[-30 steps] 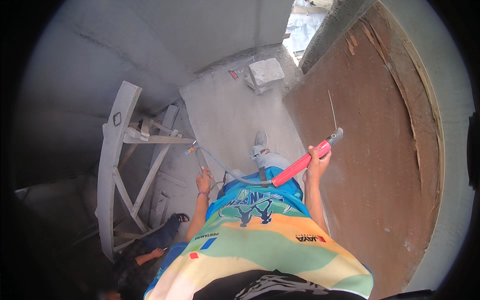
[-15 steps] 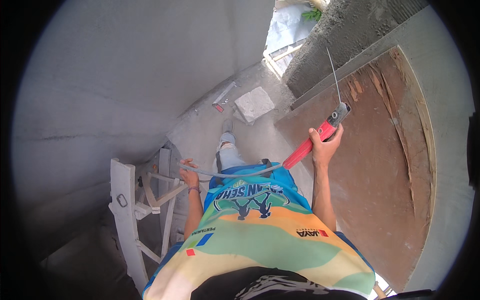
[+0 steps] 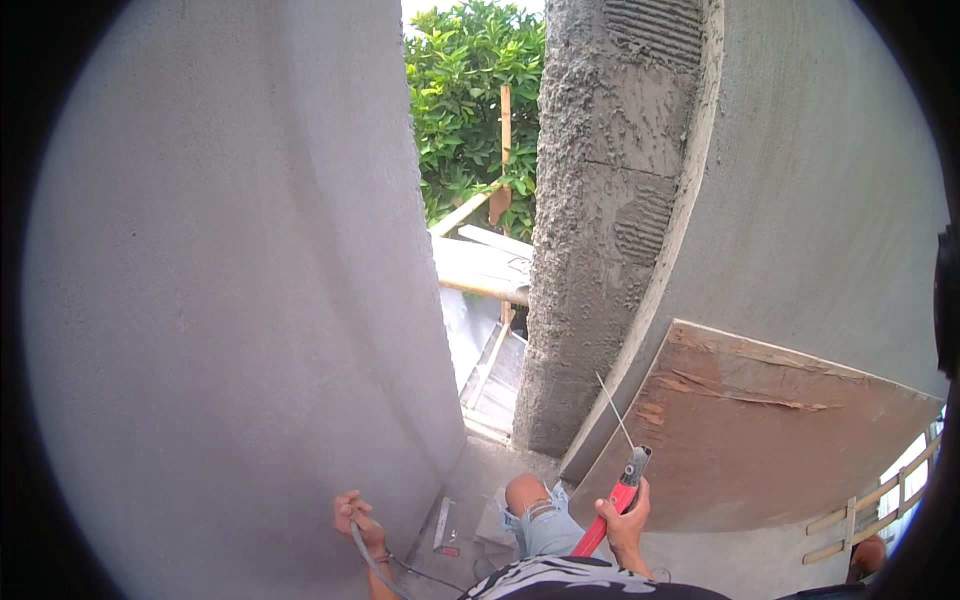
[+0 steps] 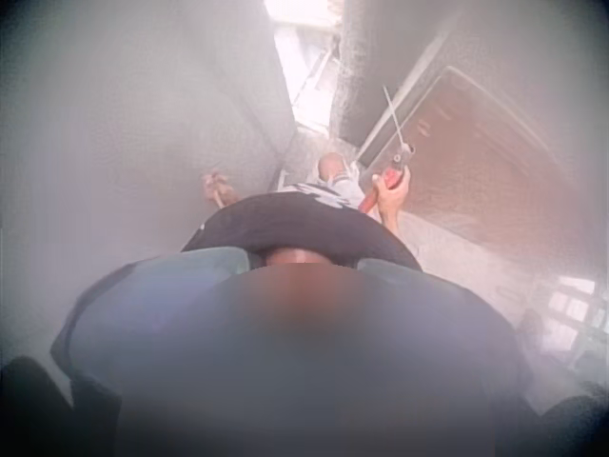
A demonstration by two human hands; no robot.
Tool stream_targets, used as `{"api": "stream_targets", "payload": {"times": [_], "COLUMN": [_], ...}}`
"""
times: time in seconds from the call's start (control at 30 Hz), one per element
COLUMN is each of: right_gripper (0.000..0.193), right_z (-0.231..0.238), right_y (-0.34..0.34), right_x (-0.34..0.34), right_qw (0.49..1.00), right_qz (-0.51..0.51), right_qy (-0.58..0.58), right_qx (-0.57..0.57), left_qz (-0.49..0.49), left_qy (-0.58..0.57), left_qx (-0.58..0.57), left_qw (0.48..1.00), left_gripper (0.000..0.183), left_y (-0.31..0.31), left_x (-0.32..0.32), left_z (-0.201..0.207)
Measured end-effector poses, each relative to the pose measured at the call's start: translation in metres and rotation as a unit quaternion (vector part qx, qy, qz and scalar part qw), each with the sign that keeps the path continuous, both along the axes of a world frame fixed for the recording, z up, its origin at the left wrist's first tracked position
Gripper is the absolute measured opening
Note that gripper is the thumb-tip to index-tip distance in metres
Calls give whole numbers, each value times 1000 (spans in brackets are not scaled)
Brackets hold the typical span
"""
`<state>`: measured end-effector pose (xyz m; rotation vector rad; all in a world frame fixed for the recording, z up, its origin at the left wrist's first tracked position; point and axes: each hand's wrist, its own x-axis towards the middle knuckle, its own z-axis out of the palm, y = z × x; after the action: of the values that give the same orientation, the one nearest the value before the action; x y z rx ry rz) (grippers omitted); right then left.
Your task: The person uses a red handheld welding torch to weld metal hooks embedded in a concrete wall. They repeatedly position the torch at the hook junctions, activate the arc, and weld while holding the wall for stability. The person occasionally pauses to reposition the torch and cable.
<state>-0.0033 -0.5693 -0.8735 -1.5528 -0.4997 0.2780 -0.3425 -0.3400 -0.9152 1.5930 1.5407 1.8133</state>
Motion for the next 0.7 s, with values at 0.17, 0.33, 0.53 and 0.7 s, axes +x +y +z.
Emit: {"api": "stream_targets", "payload": {"times": [0.17,0.33,0.53,0.7], "right_gripper": [77,76,73,66], "right_z": [14,54,210,381], "right_y": [59,159,251,298], "right_x": [6,45,98,133], "right_qw": [999,991,958,922], "right_qz": [-2,70,141,161], "right_qy": [-3,0,-48,-78], "right_qx": [33,110,244,342], "left_qz": [-41,-13,-6,156], "left_qy": [-48,-97,0,189], "left_qx": [95,116,287,403], "left_qw": [993,988,958,882], "left_gripper": [74,71,68,60], "left_y": [76,127,159,160], "left_x": [50,72,119,100], "left_z": [24,98,281,450]}}
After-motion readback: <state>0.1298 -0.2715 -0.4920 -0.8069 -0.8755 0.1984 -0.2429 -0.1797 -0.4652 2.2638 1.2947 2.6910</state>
